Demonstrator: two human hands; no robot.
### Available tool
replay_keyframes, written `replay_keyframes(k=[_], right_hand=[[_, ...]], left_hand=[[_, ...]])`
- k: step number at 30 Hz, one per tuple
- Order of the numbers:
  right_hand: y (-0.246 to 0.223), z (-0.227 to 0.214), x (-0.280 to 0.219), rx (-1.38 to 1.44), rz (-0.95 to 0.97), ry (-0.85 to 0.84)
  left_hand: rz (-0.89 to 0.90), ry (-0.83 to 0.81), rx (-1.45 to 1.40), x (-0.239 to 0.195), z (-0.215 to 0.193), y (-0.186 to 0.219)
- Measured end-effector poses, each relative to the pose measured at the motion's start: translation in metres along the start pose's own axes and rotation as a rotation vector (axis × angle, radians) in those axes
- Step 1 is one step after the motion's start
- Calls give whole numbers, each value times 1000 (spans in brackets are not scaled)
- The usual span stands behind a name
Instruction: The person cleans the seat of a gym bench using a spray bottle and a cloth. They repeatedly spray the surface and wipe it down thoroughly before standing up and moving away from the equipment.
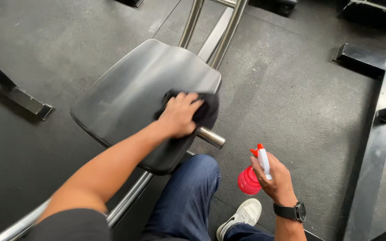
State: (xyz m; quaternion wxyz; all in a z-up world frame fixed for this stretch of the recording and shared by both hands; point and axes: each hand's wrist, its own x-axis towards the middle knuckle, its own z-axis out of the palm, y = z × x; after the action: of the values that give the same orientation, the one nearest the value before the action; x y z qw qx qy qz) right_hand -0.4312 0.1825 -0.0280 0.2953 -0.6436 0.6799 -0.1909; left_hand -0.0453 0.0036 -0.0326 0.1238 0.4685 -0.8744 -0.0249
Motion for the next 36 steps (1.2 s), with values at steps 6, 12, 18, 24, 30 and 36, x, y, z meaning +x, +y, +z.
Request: replay_keyframes(k=[6,12,18,24,30,36], right_hand=[[12,-3,1,-19,-23,1],[3,0,-1,-44,-85,23],[10,30,12,22,-22,1],[13,2,4,30,90,-27],[23,-19,-10,-53,78,6],[17,-4,-13,-19,-38,47]], left_hand=[[-11,-152,-40,-162,-71,37],[-15,-117,-9,7,4,16],[-340,-91,-25,188,105,-13],[1,-73,-57,-15,-20,31],[-106,-229,-37,-134,-73,57],[-114,-114,18,95,21,29]])
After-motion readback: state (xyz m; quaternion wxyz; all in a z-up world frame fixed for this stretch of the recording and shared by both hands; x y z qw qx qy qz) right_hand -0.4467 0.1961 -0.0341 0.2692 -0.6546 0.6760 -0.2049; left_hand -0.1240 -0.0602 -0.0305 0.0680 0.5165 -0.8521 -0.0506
